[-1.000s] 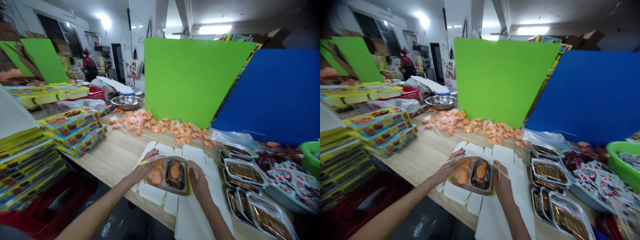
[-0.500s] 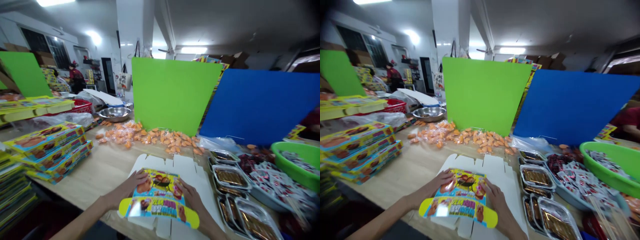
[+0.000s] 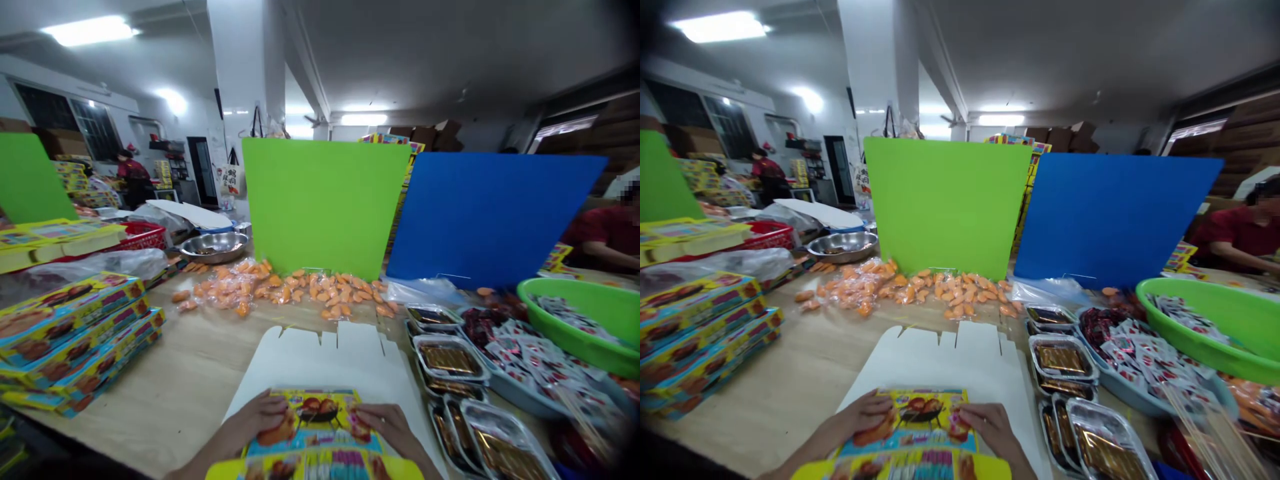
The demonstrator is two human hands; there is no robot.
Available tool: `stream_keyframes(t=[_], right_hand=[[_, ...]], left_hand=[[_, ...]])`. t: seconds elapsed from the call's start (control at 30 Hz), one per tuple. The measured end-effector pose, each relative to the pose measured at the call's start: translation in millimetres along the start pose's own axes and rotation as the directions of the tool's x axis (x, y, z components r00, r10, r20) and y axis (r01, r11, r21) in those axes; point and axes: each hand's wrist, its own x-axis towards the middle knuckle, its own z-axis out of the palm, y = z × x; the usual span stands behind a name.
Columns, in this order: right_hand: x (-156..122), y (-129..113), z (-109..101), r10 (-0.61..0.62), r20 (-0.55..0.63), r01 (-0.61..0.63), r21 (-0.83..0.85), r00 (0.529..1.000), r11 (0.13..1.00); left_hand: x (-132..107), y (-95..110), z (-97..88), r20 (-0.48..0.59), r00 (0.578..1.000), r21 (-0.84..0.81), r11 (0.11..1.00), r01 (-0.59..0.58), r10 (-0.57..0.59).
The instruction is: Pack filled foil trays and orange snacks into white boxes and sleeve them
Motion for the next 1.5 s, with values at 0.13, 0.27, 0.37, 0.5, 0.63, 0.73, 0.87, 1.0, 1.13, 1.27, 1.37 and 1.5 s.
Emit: stream_keyframes(t=[0.13,0.27,0.37,0.5,0.63,0.73,0.87,1.0,1.13,1.27,1.37,1.5], right_hand=[[19,-19,-4,0.155,-0.161,-0.127,0.172,0.975,0.977],[45,-24,-6,0.491,-0.18,-0.386,0.417,0.852,0.823],[57,-19,-11,0.565,-0.36,-0.409,0.424,0.742,0.808],[67,-28,-32,0.445,-0.498,-0.403,0.197,0.744,0.894],[77,-50,-54,0.474,-0.18,-0.431,0.234,0.862,0.871],[81,-58,-62,0.463,-0.014,-0.435,0.318,0.886,0.842],[81,-57,-62,0.484,0.077,-0.475,0.373,0.872,0.797],[77,-56,-59,0.474,0.098,-0.47,0.399,0.875,0.787],[63,-50,-50,0.436,0.047,-0.426,0.326,0.899,0.844],[46,-41,-31,0.388,-0.049,-0.37,0.216,0.92,0.903],[42,-34,-18,0.324,-0.182,-0.312,0.091,0.928,0.946],[47,-26,-11,0.266,-0.259,-0.261,0.051,0.929,0.964]], left_hand=[[31,24,-8.2,-0.016,0.976,-0.446,0.875,0.187,-0.217],[65,25,-11.0,0.019,0.816,-0.758,0.524,0.389,-0.578],[81,24,-13.7,0.063,0.752,-0.823,0.392,0.411,-0.656],[88,26,-18.3,0.094,0.736,-0.833,0.352,0.426,-0.67],[87,25,-18.9,0.125,0.741,-0.838,0.329,0.435,-0.66],[87,23,-18.1,0.122,0.735,-0.835,0.332,0.439,-0.667],[87,23,-18.0,0.118,0.742,-0.834,0.34,0.435,-0.66],[86,23,-19.2,0.114,0.743,-0.833,0.345,0.433,-0.66],[86,25,-18.5,0.125,0.745,-0.833,0.339,0.438,-0.655],[85,27,-10.6,0.063,0.715,-0.812,0.38,0.442,-0.696],[80,28,-11.3,-0.183,0.692,-0.762,0.545,0.35,-0.699],[75,34,-42.6,-0.434,0.735,-0.285,0.853,0.436,-0.521]])
